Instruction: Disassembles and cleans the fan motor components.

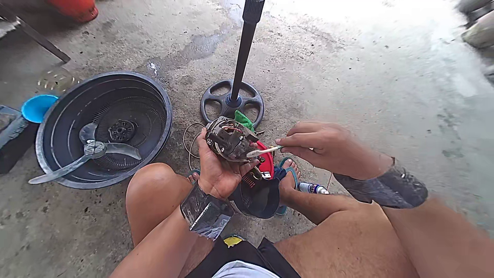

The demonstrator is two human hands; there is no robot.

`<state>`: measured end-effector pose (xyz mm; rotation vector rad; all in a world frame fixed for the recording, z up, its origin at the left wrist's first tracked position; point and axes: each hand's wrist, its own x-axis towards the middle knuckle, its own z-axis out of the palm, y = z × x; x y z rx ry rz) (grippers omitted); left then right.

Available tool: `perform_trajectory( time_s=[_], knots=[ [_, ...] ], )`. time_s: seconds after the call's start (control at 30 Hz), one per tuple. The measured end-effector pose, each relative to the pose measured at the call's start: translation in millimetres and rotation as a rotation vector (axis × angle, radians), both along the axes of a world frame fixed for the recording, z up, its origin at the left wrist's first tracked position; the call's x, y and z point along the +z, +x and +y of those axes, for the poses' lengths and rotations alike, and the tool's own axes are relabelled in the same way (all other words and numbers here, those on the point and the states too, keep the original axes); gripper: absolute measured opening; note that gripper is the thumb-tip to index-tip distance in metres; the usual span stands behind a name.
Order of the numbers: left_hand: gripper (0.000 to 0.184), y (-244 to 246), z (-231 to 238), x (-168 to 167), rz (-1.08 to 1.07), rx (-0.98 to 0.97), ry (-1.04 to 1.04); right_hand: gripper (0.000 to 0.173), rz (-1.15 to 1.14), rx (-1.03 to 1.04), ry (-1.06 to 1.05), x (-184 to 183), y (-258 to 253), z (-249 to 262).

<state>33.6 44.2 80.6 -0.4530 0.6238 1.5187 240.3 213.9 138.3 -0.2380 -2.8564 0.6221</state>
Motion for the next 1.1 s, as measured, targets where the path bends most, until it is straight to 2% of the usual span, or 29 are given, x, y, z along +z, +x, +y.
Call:
perform_trajectory(
  time_s=[0.07,0.1,0.2,0.27,0.33,0.4,0.47,0.53,0.6,0.67,0.8,0.87,0.93,1.03,1.1],
  knots=[
    [0.098,1,-1,0,0.004,-0.01,0.007,0.021,-0.154,-0.038,0.088,1,7,14],
    [0.097,1,-2,1,0.015,-0.016,0.01,0.019,-0.145,-0.081,0.056,4,13,21],
    [0.096,2,-3,0,0.081,-0.035,0.015,0.02,0.079,-0.221,-0.305,15,27,27],
    [0.092,4,-4,0,0.135,-0.038,0.035,0.037,0.175,-0.339,-0.563,13,23,16],
    [0.085,8,-3,2,0.224,-0.049,0.049,0.061,0.171,-0.378,-0.697,8,10,-1],
    [0.075,13,-2,2,0.328,-0.067,0.075,0.084,0.09,-0.354,-0.721,1,-7,-22],
    [0.065,18,-2,1,0.428,-0.075,0.097,0.095,0.009,-0.365,-0.701,-9,-20,-40],
    [0.067,23,-2,-1,0.516,-0.081,0.111,0.096,0.002,-0.419,-0.708,-23,-27,-50],
    [0.08,27,-3,-1,0.612,-0.119,0.15,0.098,0.066,-0.446,-0.704,-35,-30,-58],
    [0.087,27,-4,0,0.683,-0.154,0.198,0.093,0.168,-0.481,-0.791,-37,-30,-63],
    [0.087,4,-11,10,0.811,-0.423,0.369,0.055,0.31,-0.602,-1.181,-31,-20,-64],
    [0.073,-6,-10,17,0.849,-0.534,0.457,0.056,0.308,-0.584,-1.379,-32,-12,-61],
    [0.065,-10,-10,21,0.788,-0.568,0.452,0.058,0.302,-0.57,-1.465,-35,-6,-64],
    [0.068,-4,-15,19,0.805,-0.497,0.417,0.059,0.357,-0.614,-1.445,-38,-6,-75],
    [0.07,3,-21,18,0.987,-0.408,0.381,0.061,0.429,-0.648,-1.418,-41,-7,-76]
  ],
)
